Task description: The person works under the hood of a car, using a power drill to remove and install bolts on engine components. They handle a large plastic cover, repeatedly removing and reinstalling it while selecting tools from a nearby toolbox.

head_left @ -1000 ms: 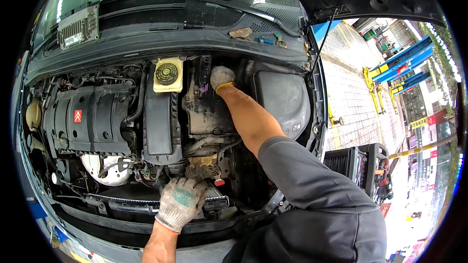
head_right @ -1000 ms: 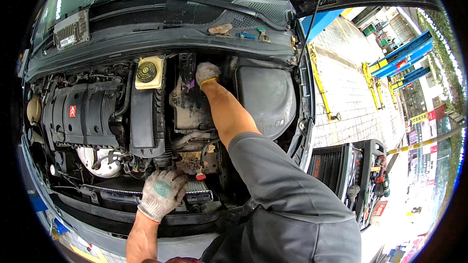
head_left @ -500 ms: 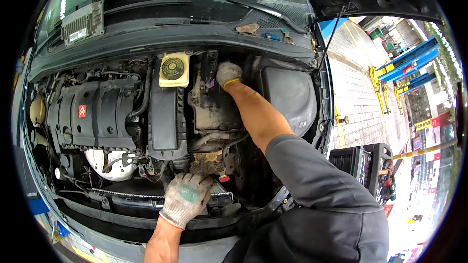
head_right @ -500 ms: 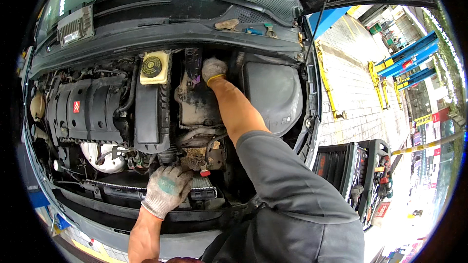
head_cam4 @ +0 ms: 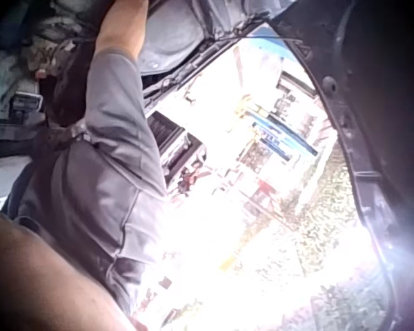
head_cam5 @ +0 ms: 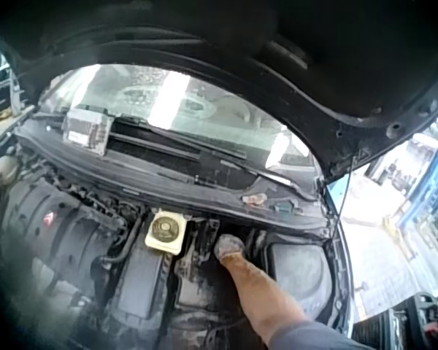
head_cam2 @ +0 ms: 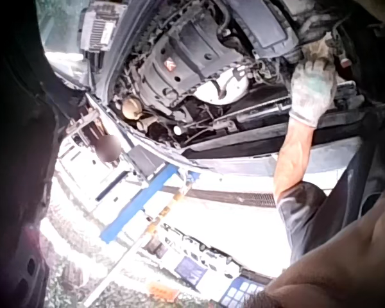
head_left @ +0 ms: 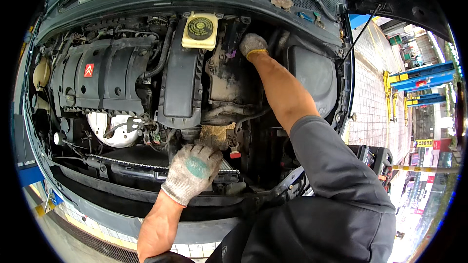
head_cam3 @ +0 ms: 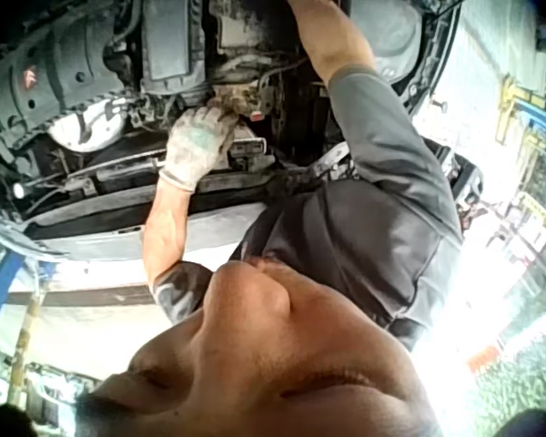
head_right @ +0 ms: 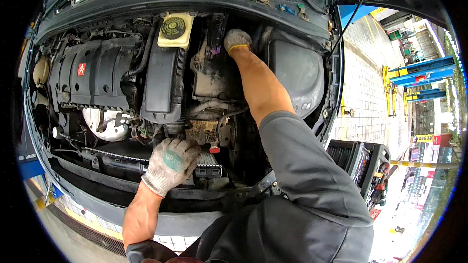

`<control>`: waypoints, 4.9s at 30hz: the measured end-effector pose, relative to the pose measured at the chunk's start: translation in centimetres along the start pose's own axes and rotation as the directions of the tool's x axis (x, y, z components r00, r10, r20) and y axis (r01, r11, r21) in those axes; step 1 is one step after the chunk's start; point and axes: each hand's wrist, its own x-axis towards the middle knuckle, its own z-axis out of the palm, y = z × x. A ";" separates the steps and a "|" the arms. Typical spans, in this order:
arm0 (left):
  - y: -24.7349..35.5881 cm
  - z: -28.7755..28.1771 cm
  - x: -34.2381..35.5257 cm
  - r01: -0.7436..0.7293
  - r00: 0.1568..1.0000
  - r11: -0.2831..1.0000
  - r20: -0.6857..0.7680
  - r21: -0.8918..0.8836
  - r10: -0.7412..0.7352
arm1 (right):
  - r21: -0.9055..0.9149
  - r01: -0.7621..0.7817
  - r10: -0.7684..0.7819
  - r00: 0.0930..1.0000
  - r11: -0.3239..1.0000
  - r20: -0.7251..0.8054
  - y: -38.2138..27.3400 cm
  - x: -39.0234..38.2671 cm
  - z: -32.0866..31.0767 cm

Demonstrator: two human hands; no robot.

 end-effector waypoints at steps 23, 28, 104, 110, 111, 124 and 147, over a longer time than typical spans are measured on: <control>-3.7 1.5 0.6 -0.006 0.992 0.985 -0.119 0.171 0.027 | 0.929 -0.197 0.228 0.965 0.315 0.127 12.3 -59.5 -14.9; -2.5 0.3 2.1 -0.091 0.992 0.991 -0.078 0.097 0.099 | 0.887 -0.430 0.636 0.735 0.168 0.236 11.6 -73.2 -6.1; 11.4 4.3 -6.9 0.460 0.815 0.888 -0.403 0.014 -0.416 | 0.956 -0.276 0.071 0.960 0.099 0.270 3.5 -40.2 -19.2; 13.6 0.4 -5.4 0.094 0.806 0.994 -0.582 -0.060 -0.111 | 0.978 -0.142 -0.029 0.988 0.153 0.149 5.9 -51.8 -22.1; 15.2 0.1 -4.4 0.004 0.811 1.000 -0.584 -0.008 -0.008 | 1.000 -0.009 -0.053 0.999 0.007 0.009 6.0 -54.1 -21.1; 28.8 7.6 1.7 -0.356 0.886 0.928 -0.355 -0.106 0.299 | 1.000 -0.031 0.191 0.981 0.004 0.029 14.9 -78.0 -14.2; 55.6 31.1 15.9 -0.715 0.445 0.686 0.671 -0.132 0.593 | 0.677 -0.505 0.766 0.047 -0.535 0.641 13.2 -105.7 4.0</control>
